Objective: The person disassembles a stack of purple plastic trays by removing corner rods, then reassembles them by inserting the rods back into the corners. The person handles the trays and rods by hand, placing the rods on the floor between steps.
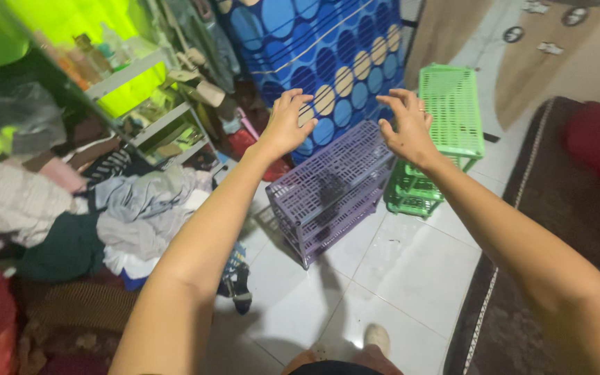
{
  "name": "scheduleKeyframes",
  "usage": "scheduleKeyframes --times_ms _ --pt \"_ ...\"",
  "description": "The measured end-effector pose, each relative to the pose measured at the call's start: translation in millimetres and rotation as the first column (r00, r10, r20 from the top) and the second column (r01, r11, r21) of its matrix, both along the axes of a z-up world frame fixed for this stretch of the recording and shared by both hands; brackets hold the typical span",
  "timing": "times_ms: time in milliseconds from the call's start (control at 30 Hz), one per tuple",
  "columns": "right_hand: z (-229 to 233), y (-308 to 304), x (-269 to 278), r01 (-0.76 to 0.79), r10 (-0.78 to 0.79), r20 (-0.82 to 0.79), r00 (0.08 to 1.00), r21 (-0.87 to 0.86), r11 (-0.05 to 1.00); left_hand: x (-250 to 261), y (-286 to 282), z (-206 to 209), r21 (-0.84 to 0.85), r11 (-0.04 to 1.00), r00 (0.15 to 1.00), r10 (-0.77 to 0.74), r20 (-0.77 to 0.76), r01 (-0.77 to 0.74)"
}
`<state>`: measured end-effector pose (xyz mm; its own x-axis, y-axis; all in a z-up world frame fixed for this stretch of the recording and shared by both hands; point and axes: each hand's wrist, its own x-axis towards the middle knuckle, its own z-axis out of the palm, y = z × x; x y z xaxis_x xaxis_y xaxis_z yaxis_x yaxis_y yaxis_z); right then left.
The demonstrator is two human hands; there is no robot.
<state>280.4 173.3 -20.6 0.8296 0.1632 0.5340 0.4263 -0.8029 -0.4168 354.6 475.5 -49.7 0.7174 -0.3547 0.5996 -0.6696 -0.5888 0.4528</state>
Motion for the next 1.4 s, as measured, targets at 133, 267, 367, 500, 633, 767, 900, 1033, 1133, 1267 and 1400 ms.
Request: scheduleKeyframes --times_ms 133,267,367,500,633,767,900,1033,1133,1267,1400 --pt "-11.8 19.8 24.2 -0.119 0.118 -0.015 0.993 -0.036 0.992 -3.0 19.6 -22.2 -0.025 0.996 0.996 0.085 -0.012 -0.085" --pt "-21.4 33.5 45.8 -0.230 0.227 -0.073 0.971 -0.050 0.972 -11.4 28.0 -46.2 -0.059 0.980 0.982 0.191 -0.012 -0.191" --pt "-31.3 43.5 58.0 -0.296 0.291 -0.109 0.950 -0.031 0.955 -23.8 34.2 -67.2 -0.061 0.965 0.966 0.251 -0.065 -0.254" --pt "-63.7 58.1 61.8 -0.369 0.368 -0.194 0.909 0.033 0.929 -49.9 42.8 -108.4 -0.102 0.940 0.945 0.316 -0.089 -0.324" --pt "-116.2 75.1 53.4 -0.429 0.434 -0.265 0.861 0.078 0.900 -81.4 44.2 -165.8 -0.115 0.919 0.922 0.361 -0.138 -0.377" --pt "-181.7 87.5 33.6 -0.438 0.448 -0.366 0.816 0.114 0.892 -116.6 38.4 -232.4 -0.109 0.914 0.902 0.357 -0.241 -0.391" --pt "-248.6 94.7 16.0 -0.464 0.508 -0.366 0.780 0.205 0.862 -142.8 21.0 -295.2 -0.099 0.885 0.838 0.387 -0.383 -0.454" --pt "-311.1 104.6 -2.2 -0.363 0.546 -0.427 0.721 0.438 0.822 -161.0 10.6 -351.0 -0.125 0.861 0.806 0.399 -0.436 -0.494" --pt "-346.1 108.6 -12.5 -0.045 0.538 -0.626 0.564 0.627 0.777 -168.4 6.1 -386.1 -0.182 0.863 0.840 0.376 -0.391 -0.471" --pt "-384.7 115.2 -32.6 0.185 0.583 -0.691 0.428 0.698 0.691 -170.8 3.1 -419.2 -0.201 0.832 0.753 0.330 -0.569 -0.517" --pt "-411.6 126.8 -49.1 0.331 0.542 -0.698 0.468 0.707 0.626 -170.4 -2.6 -434.0 -0.242 0.816 0.769 0.332 -0.547 -0.524"
